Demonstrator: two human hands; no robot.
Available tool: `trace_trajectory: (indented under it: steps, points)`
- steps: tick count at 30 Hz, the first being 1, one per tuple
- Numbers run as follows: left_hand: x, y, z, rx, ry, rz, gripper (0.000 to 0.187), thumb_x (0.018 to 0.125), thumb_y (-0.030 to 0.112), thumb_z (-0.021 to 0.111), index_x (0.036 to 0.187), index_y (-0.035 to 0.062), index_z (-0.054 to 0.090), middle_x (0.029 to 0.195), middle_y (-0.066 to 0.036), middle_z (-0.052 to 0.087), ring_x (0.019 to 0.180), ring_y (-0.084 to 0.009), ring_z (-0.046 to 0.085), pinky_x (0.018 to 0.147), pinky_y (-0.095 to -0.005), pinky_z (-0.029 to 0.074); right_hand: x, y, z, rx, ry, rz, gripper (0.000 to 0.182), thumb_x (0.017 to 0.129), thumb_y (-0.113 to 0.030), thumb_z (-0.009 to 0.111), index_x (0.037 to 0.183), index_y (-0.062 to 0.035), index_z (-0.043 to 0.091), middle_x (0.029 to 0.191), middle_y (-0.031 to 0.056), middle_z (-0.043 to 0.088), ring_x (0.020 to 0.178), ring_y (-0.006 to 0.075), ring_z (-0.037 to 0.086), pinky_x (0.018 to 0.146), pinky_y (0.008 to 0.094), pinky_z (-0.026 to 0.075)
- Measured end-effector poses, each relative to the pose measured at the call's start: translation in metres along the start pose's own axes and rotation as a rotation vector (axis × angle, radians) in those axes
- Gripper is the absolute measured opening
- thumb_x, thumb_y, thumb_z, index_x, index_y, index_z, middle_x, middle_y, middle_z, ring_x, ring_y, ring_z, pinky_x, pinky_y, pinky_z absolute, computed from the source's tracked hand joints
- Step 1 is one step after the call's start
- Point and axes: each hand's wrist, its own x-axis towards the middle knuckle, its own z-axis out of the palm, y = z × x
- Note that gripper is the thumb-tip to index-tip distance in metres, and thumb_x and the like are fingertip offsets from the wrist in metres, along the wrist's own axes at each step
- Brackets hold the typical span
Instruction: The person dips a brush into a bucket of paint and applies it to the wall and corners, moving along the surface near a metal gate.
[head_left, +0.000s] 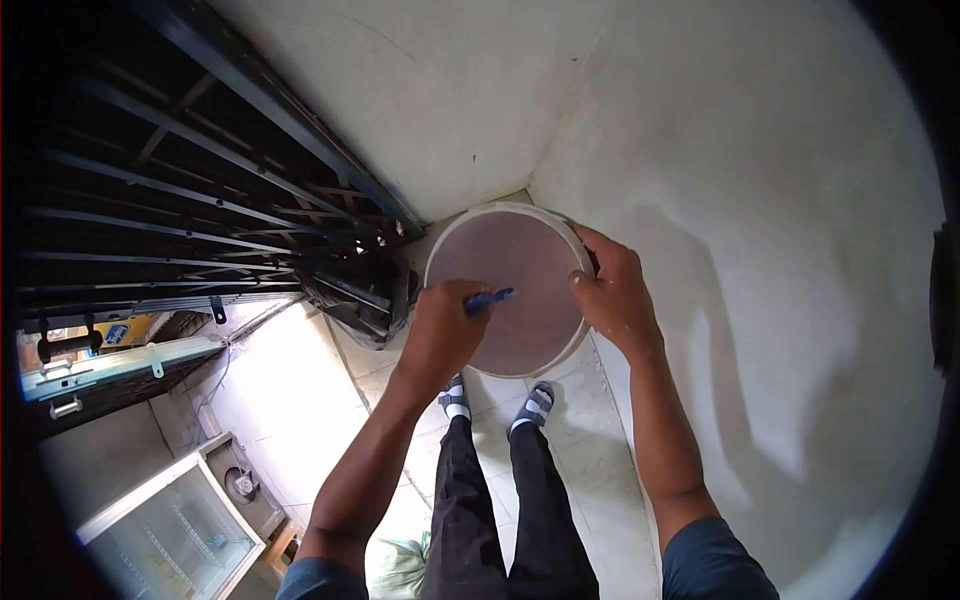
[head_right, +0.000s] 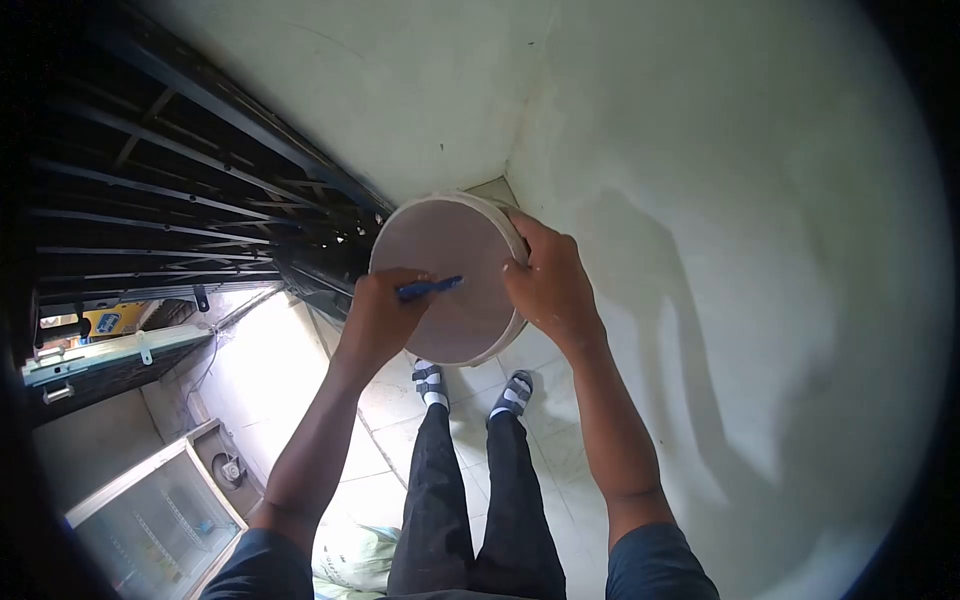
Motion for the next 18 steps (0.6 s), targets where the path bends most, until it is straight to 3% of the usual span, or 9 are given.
trace_trajectory:
  steps: [2, 5, 9, 11, 18]
  points:
    - [0.012, 0.009, -0.002, 0.071, -0.041, 0.146, 0.018, 0.077, 0.002, 0.068, 0.095, -0.0001, 0.07, 0.094, -0.019, 0.068, 0.089, -0.0316, 0.067, 0.082, -0.0355, 0.051, 0.004, -0.011, -0.002, -0.03, 0.043, -0.036, 0.047, 0.072, 0.0, 0.055, 0.119, 0.0006, 0.056, 0.088, 0.0243, 0.066, 0.082, 0.0344, 0.067, 0.077, 0.0369, 0.05]
    - [0.018, 0.016, -0.005, 0.127, -0.087, 0.184, 0.017, 0.077, 0.0, 0.067, 0.094, -0.0013, 0.069, 0.095, -0.019, 0.068, 0.089, -0.0335, 0.066, 0.081, -0.0351, 0.051, 0.001, -0.029, -0.005, -0.085, 0.048, -0.14, 0.048, 0.072, 0.0, 0.055, 0.12, 0.0013, 0.056, 0.084, 0.0247, 0.065, 0.078, 0.0356, 0.066, 0.074, 0.0365, 0.051]
    - [0.016, 0.031, -0.011, 0.185, -0.087, 0.2, 0.018, 0.077, -0.001, 0.066, 0.095, -0.0016, 0.069, 0.095, -0.018, 0.068, 0.089, -0.0345, 0.066, 0.081, -0.0347, 0.051, 0.0, -0.041, -0.01, -0.111, 0.022, -0.12, 0.048, 0.072, 0.0, 0.056, 0.12, 0.0017, 0.056, 0.079, 0.0245, 0.065, 0.074, 0.0368, 0.066, 0.072, 0.0373, 0.051]
    - [0.017, 0.027, -0.011, 0.127, 0.041, 0.253, 0.018, 0.078, -0.001, 0.065, 0.096, -0.0005, 0.069, 0.095, -0.019, 0.068, 0.089, -0.0342, 0.066, 0.081, -0.0351, 0.051, 0.0, -0.041, -0.011, -0.079, 0.023, -0.165, 0.049, 0.071, -0.001, 0.057, 0.12, 0.0015, 0.056, 0.075, 0.024, 0.064, 0.071, 0.0368, 0.065, 0.069, 0.0376, 0.051]
    - [0.017, 0.028, -0.017, 0.1, -0.022, 0.237, 0.019, 0.078, -0.001, 0.065, 0.096, 0.0003, 0.069, 0.094, -0.018, 0.068, 0.089, -0.0337, 0.066, 0.081, -0.0356, 0.051, -0.002, -0.035, -0.013, -0.171, -0.008, -0.155, 0.049, 0.07, 0.0, 0.057, 0.119, 0.0009, 0.057, 0.07, 0.0242, 0.061, 0.066, 0.0369, 0.063, 0.066, 0.0388, 0.051]
